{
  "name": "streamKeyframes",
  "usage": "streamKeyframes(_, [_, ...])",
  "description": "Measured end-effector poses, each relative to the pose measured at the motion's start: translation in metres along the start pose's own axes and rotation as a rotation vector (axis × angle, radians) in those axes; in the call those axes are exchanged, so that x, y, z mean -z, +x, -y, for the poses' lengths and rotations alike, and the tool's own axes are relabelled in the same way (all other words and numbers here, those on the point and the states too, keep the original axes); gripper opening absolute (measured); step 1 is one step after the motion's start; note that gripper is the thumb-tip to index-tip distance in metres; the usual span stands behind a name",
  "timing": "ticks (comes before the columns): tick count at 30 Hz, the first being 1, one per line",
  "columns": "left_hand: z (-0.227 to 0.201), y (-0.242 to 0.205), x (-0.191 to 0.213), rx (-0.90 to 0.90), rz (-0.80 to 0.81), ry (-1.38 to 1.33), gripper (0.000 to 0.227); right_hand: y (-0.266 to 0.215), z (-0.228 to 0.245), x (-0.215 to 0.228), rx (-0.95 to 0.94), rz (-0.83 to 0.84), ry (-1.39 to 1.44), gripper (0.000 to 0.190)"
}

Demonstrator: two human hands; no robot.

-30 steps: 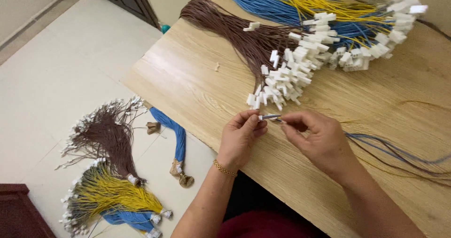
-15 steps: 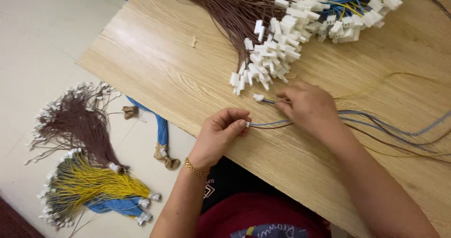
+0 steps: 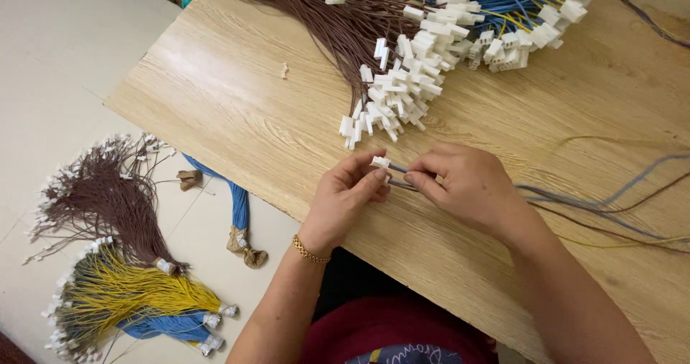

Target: Manually inserting pre-stripped electrical wires into multi-pin connector housings and using a small tool for precise placement.

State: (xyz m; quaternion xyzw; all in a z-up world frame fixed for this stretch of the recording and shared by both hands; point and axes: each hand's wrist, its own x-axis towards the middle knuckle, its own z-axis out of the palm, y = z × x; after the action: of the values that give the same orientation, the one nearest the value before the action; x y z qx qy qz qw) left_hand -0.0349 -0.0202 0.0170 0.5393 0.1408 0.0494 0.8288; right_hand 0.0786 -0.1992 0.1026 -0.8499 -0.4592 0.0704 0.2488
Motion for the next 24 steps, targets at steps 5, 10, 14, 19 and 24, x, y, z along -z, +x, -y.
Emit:
streamKeyframes(5, [-0.002,-0.002,-0.004,-0.027,0.003,-0.040,0.032,-0.008,0.002,0.006,-0.066,-0.005,0.004,0.016])
streamKeyframes(10, [0.004,0.004,-0.004,-0.023,-0.003,-0.005,0.026,-0.012,0.002,0.010,-0.002,-0.056,-0.030,0.016])
streamKeyframes(14, [0.008,0.008,-0.009,0.008,0.018,-0.081,0.021,-0.013,0.009,0.018,0.053,-0.167,-0.008,0.016])
streamKeyframes(19, [0.014,0.011,-0.013,0.067,0.101,-0.332,0.020,-0.013,0.009,0.019,0.053,-0.223,0.004,0.014])
streamKeyframes(24, [0.020,0.012,-0.013,0.090,0.118,-0.397,0.020,-0.012,0.007,0.017,0.075,-0.263,0.011,0.014])
